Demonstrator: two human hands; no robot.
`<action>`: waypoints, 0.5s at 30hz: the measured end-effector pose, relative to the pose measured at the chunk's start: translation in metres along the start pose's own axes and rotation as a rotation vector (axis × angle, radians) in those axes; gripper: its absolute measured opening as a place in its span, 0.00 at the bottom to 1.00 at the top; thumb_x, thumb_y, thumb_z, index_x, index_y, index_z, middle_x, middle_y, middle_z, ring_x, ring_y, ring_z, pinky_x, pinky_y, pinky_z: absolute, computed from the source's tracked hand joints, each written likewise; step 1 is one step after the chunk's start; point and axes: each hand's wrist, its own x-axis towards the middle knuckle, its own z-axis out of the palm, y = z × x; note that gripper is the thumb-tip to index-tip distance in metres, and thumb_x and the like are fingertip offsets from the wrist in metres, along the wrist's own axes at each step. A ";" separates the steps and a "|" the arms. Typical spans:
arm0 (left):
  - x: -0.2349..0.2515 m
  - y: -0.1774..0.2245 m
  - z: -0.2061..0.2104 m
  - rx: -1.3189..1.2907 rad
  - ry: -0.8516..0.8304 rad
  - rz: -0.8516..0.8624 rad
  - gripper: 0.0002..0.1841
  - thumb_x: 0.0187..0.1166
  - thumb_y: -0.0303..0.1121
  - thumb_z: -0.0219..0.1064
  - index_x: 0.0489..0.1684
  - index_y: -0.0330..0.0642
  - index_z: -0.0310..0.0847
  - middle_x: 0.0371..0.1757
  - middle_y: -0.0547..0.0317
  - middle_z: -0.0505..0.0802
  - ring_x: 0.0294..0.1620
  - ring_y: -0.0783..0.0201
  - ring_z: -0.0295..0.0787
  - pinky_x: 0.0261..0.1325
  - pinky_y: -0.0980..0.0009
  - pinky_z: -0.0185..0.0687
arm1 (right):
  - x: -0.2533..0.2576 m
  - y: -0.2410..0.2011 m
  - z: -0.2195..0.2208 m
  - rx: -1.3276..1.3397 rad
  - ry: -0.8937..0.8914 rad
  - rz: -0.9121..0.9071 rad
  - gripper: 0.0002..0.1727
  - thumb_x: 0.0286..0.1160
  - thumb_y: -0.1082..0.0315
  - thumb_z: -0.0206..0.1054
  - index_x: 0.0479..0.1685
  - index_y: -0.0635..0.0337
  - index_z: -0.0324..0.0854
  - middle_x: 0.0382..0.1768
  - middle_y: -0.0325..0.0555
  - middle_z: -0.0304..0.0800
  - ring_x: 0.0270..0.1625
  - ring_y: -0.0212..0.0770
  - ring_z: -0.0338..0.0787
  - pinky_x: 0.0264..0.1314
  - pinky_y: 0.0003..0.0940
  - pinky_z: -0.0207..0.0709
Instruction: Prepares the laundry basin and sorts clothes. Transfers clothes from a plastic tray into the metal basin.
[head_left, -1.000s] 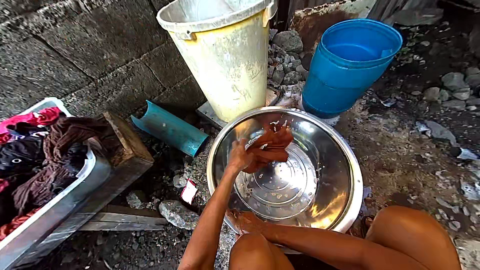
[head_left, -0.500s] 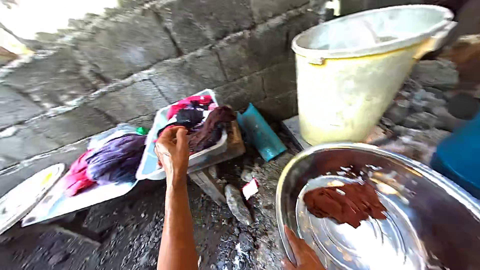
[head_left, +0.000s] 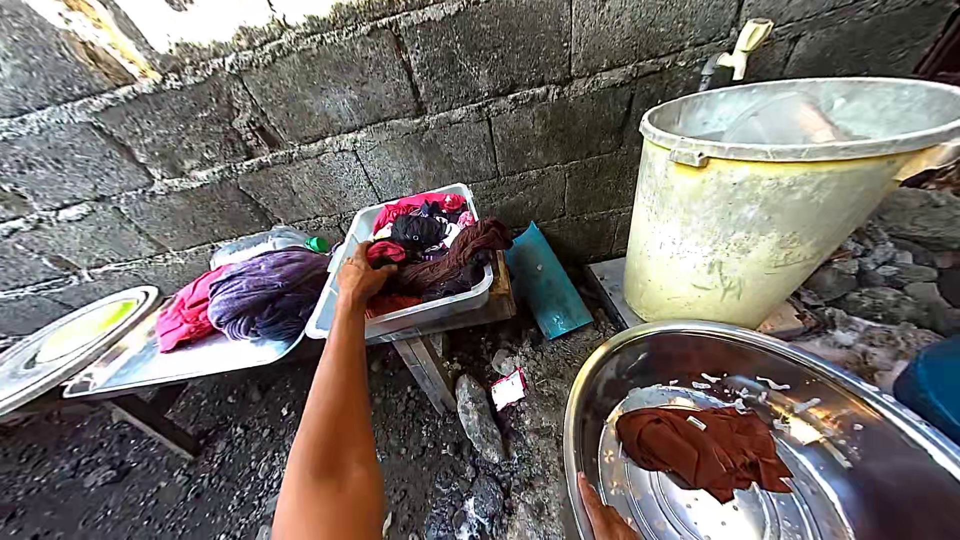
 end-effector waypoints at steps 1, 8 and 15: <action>-0.001 0.001 0.000 -0.039 0.035 0.002 0.32 0.72 0.37 0.78 0.78 0.39 0.74 0.68 0.24 0.84 0.72 0.24 0.77 0.72 0.23 0.65 | -0.001 -0.002 -0.001 -0.011 -0.002 0.011 0.48 0.79 0.58 0.61 0.96 0.67 0.41 0.88 0.70 0.60 0.82 0.67 0.76 0.83 0.59 0.69; -0.027 0.018 -0.008 -0.669 0.301 0.166 0.24 0.77 0.25 0.65 0.74 0.33 0.73 0.65 0.38 0.87 0.66 0.50 0.85 0.69 0.48 0.80 | 0.001 0.004 0.005 -0.026 0.016 -0.010 0.47 0.80 0.58 0.60 0.96 0.65 0.40 0.89 0.67 0.60 0.83 0.66 0.75 0.84 0.59 0.69; -0.139 0.111 -0.032 -1.115 0.038 0.380 0.23 0.82 0.29 0.60 0.77 0.54 0.70 0.61 0.66 0.88 0.56 0.70 0.87 0.57 0.64 0.87 | -0.001 0.003 0.011 -0.017 0.078 -0.008 0.51 0.73 0.58 0.67 0.96 0.64 0.43 0.88 0.65 0.64 0.81 0.65 0.78 0.83 0.57 0.70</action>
